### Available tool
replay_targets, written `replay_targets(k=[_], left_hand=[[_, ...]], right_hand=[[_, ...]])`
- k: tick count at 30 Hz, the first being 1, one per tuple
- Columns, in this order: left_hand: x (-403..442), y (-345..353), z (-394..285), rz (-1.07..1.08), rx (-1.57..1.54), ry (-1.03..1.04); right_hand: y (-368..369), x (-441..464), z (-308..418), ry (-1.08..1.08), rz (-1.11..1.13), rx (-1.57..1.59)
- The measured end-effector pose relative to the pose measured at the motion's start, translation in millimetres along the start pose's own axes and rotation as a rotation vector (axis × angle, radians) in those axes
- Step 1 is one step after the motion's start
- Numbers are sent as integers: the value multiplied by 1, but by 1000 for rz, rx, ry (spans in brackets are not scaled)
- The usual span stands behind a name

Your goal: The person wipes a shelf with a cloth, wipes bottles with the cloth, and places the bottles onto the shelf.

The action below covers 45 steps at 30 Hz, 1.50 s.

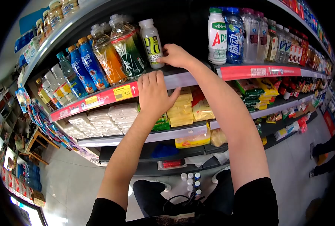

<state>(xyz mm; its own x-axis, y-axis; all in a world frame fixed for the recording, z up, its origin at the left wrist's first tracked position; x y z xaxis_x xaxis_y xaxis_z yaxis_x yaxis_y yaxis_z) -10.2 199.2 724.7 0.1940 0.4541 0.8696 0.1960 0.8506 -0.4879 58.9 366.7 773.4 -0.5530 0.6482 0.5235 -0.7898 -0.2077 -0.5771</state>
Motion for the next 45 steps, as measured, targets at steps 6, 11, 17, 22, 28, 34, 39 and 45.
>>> replay_targets(k=[6, 11, 17, 22, 28, 34, 39, 45], left_hand=[[-1, 1, 0, -5, -15, -11], [-1, 3, 1, -7, -2, -17], [-2, 3, 0, -2, 4, -9], [-1, 3, 1, 4, -5, -3], [-1, 2, -1, 0, -2, -2], [-1, 3, -1, 4, 4, -3], [-1, 3, -1, 5, 5, -2], [-2, 3, -2, -8, 4, -7]], right_hand=[[7, 10, 0, 51, 27, -150], [12, 14, 0, 28, -7, -211], [14, 17, -1, -8, -37, -280], [16, 19, -2, 0, -34, -270], [17, 23, -10, -16, -73, -268], [16, 19, -4, 59, -34, -231], [16, 19, -4, 28, -44, -272], [15, 15, 2, 12, -43, -299]])
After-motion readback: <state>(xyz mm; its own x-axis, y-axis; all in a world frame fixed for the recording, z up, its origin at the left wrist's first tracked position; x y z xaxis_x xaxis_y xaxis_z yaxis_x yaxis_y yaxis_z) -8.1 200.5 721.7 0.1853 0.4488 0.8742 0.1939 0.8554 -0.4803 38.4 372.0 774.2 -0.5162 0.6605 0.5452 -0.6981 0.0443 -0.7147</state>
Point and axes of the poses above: each hand's wrist, its own x-axis towards the middle knuckle, its own y-axis out of the palm, z = x × y, the point moved 4 cm from there along x, towards the middle knuckle, and after that the axes turned 8 degrees about -x, right-handed, at the moved point
